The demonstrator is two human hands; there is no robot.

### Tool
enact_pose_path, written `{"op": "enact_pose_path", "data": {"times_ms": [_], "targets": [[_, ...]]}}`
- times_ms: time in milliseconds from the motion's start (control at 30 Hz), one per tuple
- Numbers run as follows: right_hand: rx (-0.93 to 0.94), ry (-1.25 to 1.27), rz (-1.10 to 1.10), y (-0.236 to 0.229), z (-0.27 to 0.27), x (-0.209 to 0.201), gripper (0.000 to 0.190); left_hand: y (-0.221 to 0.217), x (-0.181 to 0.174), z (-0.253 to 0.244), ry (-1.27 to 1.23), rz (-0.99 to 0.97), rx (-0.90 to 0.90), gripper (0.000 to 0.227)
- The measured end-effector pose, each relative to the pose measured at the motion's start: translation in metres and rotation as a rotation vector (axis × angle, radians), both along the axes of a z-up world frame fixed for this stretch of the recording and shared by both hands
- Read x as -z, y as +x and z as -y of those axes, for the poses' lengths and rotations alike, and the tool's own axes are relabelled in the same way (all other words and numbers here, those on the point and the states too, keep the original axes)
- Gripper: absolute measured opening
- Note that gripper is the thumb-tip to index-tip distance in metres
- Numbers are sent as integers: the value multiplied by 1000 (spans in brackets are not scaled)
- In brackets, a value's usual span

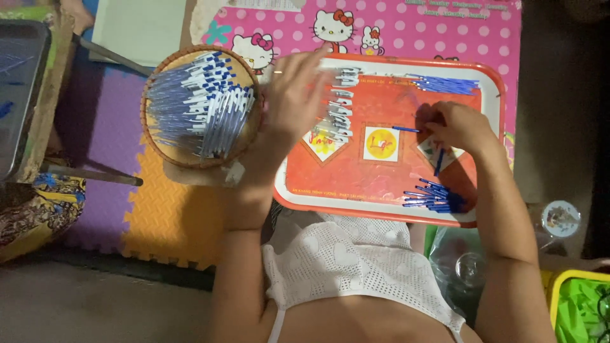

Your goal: Assembling pens by inserting ink refills into barrels and attaching caps.

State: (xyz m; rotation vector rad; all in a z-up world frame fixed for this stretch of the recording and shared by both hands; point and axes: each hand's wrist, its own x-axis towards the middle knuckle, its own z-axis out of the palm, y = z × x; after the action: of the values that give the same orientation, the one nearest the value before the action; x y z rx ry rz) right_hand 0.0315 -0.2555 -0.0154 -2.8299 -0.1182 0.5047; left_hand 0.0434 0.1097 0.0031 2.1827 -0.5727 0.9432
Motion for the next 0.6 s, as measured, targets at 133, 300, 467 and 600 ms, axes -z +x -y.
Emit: {"op": "enact_pose_path", "data": {"times_ms": [133, 300, 467, 600], "targets": [[-47, 49, 19, 1, -1, 0, 28, -12, 7, 51, 9, -158, 189, 48], [15, 319, 42, 8, 36, 24, 26, -3, 114, 136, 511, -238, 383, 54], [139, 542, -3, 9, 44, 30, 7, -14, 130, 142, 549, 98, 333, 41], [70, 594, 92, 20, 55, 43, 17, -9, 158, 152, 431, 370, 176, 6]]}}
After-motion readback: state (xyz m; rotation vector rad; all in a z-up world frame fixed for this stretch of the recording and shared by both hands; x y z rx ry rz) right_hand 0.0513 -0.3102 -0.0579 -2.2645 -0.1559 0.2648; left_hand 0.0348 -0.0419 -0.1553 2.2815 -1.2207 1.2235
